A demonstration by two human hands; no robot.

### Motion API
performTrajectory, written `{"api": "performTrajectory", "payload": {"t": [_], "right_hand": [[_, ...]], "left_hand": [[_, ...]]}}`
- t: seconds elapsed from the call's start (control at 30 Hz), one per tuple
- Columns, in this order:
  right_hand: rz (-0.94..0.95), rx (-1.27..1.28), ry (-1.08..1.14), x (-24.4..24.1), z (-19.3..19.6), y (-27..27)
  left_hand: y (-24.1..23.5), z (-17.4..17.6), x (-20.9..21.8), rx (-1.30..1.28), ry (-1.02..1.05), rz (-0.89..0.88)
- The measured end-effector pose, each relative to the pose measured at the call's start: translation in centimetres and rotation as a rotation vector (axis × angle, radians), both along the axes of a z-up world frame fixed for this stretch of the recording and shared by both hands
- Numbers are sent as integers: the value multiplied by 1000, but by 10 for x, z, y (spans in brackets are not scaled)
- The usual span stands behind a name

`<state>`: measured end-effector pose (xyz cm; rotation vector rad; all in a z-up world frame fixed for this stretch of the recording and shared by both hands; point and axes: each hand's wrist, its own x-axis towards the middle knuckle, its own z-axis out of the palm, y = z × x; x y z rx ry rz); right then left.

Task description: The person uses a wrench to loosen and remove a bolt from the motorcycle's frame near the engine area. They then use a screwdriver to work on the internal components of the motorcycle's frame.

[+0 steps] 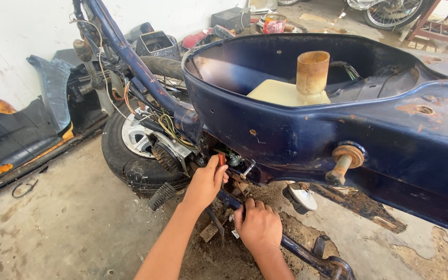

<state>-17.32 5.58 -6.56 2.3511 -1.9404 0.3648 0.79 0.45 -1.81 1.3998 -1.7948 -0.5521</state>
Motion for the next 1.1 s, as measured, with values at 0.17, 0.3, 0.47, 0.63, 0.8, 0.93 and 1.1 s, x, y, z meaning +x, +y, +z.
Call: {"api": "performTrajectory", "payload": {"t": [0.17, 0.3, 0.47, 0.63, 0.8, 0.93, 1.1], "right_hand": [[-9, 83, 7, 0, 13, -2], [4, 99, 0, -1, 14, 3], [1, 100, 13, -1, 15, 1], [-5, 60, 7, 1, 9, 1], [-3, 121, 22, 1, 13, 0], [40, -73, 4, -4, 3, -5], [9, 108, 16, -2, 14, 2]], "left_hand": [[-8, 2, 1, 86, 13, 4], [1, -10, 2, 52, 6, -14], [0, -2, 1, 55, 23, 9], [-2, 4, 4, 136, 30, 34], [-10, 6, 3, 128, -52, 40], [-13, 5, 4, 97, -40, 14], [-13, -14, 8, -196, -346, 113]]}}
